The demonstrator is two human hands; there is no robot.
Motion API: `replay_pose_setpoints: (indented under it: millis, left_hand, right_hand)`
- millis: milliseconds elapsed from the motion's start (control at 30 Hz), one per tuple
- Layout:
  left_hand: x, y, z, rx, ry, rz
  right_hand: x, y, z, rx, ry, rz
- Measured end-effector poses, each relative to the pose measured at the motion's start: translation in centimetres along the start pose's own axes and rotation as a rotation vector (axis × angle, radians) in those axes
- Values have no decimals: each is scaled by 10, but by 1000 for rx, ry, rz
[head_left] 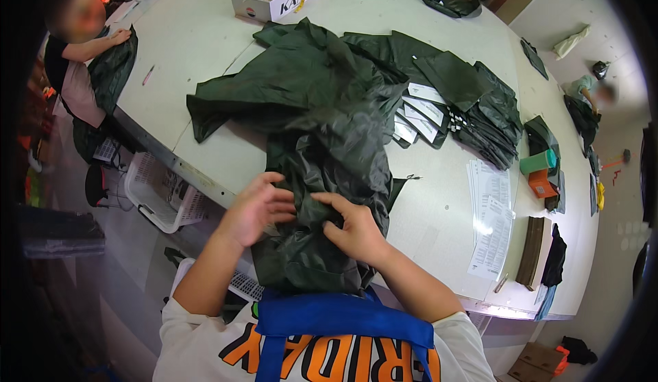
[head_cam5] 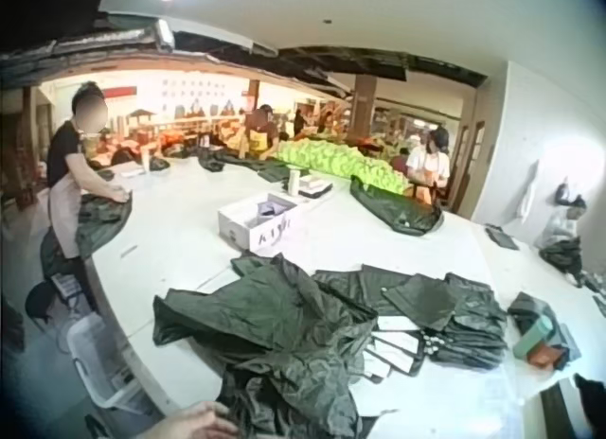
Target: The person folds a dark green jacket on a white table, smoothing the fabric, aligning edges, and folding it into a compact rectangle. The person then places the folded jacket into a plastic bag and sets it aside with other folded items.
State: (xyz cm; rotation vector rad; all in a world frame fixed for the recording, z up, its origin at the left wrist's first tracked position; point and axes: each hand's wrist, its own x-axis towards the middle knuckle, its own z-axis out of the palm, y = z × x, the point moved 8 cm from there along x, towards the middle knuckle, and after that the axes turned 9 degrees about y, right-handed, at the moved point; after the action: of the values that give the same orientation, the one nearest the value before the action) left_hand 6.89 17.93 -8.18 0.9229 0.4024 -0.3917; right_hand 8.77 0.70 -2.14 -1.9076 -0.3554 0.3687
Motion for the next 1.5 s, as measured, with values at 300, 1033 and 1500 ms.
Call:
replay_pose_setpoints:
  millis: [300,1033,1500]
  left_hand:
    - [104,33,-110,-291,342,198]
    - [213,25,182,1544,-97,918]
    - [302,138,88,1793,382,658]
  right_hand:
    - [-5,-135,51,554,-547,-483]
    - [-103,302,-308,222,1162,641]
    - [36,149,-409,-157,801,-216]
